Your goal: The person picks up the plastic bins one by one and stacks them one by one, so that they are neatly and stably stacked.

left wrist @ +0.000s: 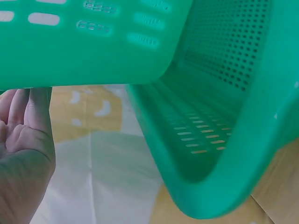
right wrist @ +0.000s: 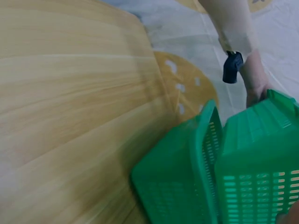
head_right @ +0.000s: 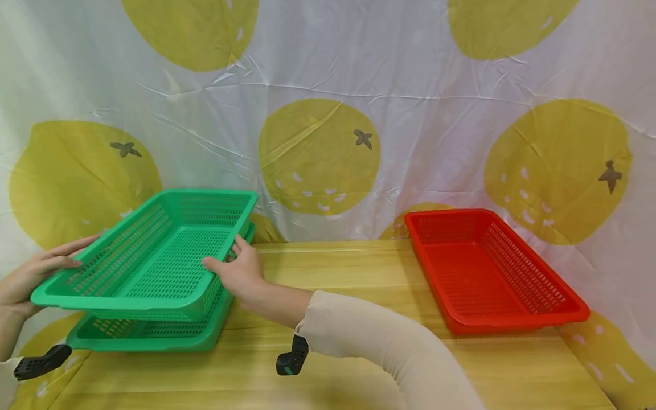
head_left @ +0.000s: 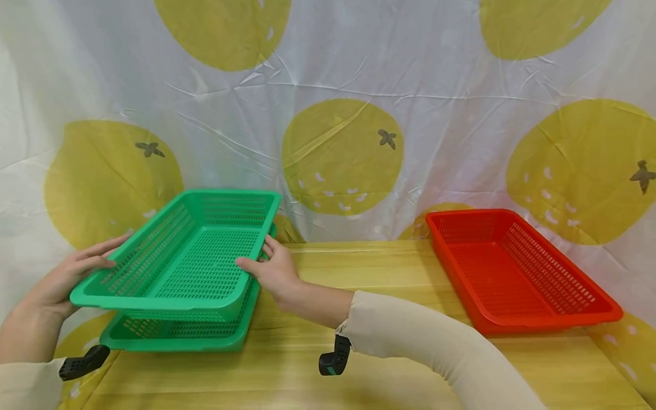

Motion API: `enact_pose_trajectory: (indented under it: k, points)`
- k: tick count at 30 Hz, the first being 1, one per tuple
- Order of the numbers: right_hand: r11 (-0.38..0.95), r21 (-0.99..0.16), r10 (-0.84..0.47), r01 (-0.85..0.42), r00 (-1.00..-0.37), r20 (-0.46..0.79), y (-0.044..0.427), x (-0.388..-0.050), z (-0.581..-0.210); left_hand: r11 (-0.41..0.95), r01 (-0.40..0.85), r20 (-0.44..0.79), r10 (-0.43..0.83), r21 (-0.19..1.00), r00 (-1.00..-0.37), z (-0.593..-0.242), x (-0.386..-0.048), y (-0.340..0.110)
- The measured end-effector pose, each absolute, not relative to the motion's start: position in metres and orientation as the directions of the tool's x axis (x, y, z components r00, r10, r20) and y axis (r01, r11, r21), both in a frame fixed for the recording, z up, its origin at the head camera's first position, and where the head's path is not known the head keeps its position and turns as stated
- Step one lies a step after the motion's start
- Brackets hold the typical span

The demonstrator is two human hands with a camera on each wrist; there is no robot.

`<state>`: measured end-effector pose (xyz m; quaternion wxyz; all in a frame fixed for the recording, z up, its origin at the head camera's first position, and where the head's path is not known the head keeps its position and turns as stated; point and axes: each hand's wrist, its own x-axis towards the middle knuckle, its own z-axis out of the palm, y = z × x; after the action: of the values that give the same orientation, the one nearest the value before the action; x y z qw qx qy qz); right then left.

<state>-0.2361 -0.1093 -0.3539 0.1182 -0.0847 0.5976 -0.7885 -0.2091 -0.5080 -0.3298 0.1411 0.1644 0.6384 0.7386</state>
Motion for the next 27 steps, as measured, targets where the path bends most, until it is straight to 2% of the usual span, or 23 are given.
enact_pose_trajectory:
  k: [8, 16, 23, 27]
  points:
    - [-0.233, -0.969, -0.278, 0.078, -0.960, -0.010, -0.115, -0.235, -0.362, -0.197, -0.015, 0.080, 0.464, 0.980, -0.882, -0.343, -0.210, -0.515]
    - [-0.211, -0.973, -0.260, 0.096, -0.965, -0.039, -0.116, -0.234, -0.375, -0.129, -0.017, 0.037, 0.405, 0.991, -0.913, -0.351, -0.211, -0.516]
    - [-0.202, -0.974, -0.264, 0.101, -0.963, -0.045, -0.121, -0.231, -0.381, -0.116, -0.027, 0.025, 0.425, 0.993, -0.905, -0.365, -0.208, -0.528]
    - [-0.191, -0.975, -0.260, 0.112, -0.964, -0.060, -0.117, -0.231, -0.386, -0.076, -0.006, 0.025, 0.397, 0.997, -0.918, -0.378, -0.210, -0.528]
